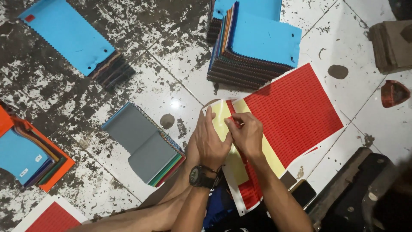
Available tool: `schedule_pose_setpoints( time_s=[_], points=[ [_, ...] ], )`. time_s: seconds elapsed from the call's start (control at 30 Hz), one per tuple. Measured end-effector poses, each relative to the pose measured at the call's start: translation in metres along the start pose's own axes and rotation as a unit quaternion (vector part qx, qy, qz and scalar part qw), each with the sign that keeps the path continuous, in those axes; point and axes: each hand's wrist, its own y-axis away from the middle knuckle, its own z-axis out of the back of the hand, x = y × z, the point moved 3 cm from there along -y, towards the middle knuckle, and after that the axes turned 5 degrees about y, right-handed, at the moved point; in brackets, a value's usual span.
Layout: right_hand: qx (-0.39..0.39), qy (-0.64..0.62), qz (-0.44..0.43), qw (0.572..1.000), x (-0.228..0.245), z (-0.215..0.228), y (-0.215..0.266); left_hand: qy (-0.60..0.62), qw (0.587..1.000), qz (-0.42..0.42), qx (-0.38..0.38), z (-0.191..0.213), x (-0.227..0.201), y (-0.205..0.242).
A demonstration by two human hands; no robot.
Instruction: The person is sitting on the floor, flipping through a swatch book and pressing down on adhesive strips on a sample sheet.
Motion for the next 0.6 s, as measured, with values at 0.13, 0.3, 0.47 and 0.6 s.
schedule_pose_setpoints(
  time_s=[0.13, 0.3, 0.47, 0.6],
  points=[
    [-0.033, -0.033, -0.016, 0.999, 0.002, 0.0, 0.005, -0.002, 1.0, -0.001, -0.005, 0.002, -0.004, 0.002],
    [-0.089, -0.069, 0.059, 0.992, 0.018, 0.003, 0.009, 0.007, 1.0, 0.005, -0.01, 0.009, -0.01, -0.001],
    [0.023, -0.094, 0.105, 0.99, 0.005, 0.026, -0.008, 0.094, 0.995, 0.005, 0.031, 0.015, 0.003, -0.004],
    [0.131, -0.009, 0.25, 0.959, 0.038, 0.057, -0.016, 0.137, 0.989, -0.013, 0.056, 0.035, -0.005, -0.01]
  ],
)
